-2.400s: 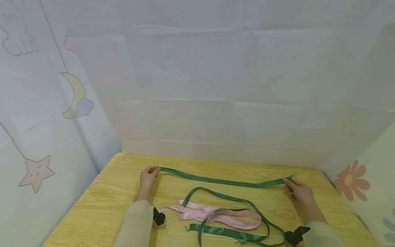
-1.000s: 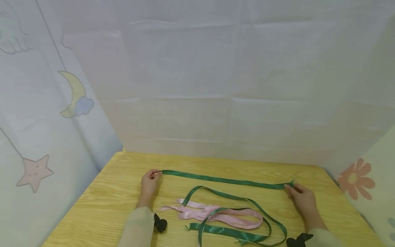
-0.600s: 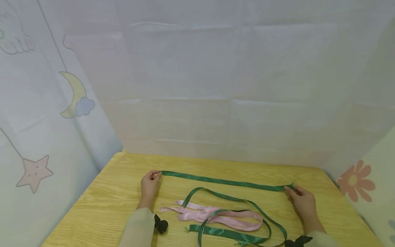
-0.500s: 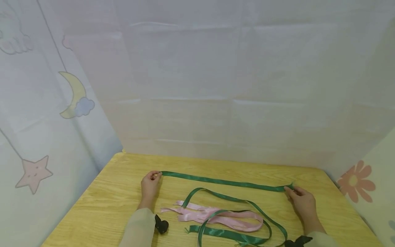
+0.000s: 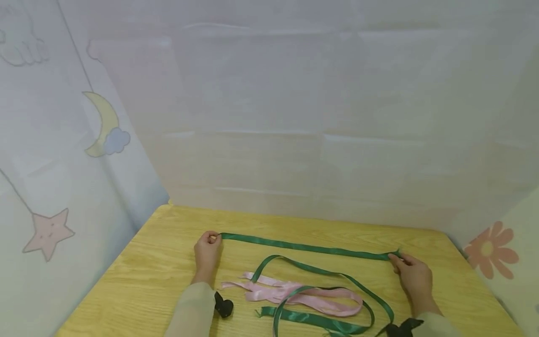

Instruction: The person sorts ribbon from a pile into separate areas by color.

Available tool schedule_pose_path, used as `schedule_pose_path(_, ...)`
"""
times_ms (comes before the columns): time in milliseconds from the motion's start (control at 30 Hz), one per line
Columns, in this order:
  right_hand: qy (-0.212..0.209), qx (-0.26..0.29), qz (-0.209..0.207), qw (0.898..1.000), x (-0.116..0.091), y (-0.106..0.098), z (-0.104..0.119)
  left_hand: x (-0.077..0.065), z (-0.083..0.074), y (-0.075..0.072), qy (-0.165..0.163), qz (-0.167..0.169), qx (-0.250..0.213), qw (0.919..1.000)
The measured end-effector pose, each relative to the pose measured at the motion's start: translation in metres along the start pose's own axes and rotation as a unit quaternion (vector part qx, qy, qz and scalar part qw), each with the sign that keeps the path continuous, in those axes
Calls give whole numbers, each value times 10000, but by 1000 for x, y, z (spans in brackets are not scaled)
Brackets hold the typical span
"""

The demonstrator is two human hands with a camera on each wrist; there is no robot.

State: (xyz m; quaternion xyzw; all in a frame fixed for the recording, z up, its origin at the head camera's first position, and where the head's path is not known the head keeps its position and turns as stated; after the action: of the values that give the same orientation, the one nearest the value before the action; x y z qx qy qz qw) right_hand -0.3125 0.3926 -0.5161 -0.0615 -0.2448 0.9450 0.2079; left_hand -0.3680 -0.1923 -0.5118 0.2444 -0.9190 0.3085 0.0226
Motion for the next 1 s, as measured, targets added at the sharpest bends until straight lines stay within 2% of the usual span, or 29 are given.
schedule_pose_path(267, -84, -31, -69, 9999, 1, 4, 7, 1, 0, -7, 31, -430, 1, 9991)
schedule_pose_path(500, -77, -163, -49, 9998, 0, -1, 5, 1, -2, 0, 77, -116, 72, 9999)
schedule_pose_path(600, -145, -177, -55, 9997, -1, -3, 4, 2, -5, 1, 149, -71, -119, 9998)
schedule_pose_path(767, -244, 51, -151, 9996, -4, -3, 3, 5, -6, 0, 141, -63, -511, 9986)
schedule_pose_path(867, -279, 208, -171, 9992, -4, -2, -1, 3, -4, -2, 98, -53, -586, 9982)
schedule_pose_path(1000, -200, 644, -233, 9975, -2, -4, -3, 0, -1, -6, -27, -143, -747, 9971)
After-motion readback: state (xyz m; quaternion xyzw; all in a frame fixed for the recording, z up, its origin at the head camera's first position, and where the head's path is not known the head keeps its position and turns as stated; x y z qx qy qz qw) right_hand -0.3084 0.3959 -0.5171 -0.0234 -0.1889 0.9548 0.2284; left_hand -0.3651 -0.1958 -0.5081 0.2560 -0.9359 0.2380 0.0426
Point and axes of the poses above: each hand's wrist, its own x-axis towards the middle knuckle, its own y-axis out of the palm, z = x × y, the point moved 6 cm from there along x, towards the middle knuckle, and after that the axes turned 12 degrees about x, right-handed, at the moved point
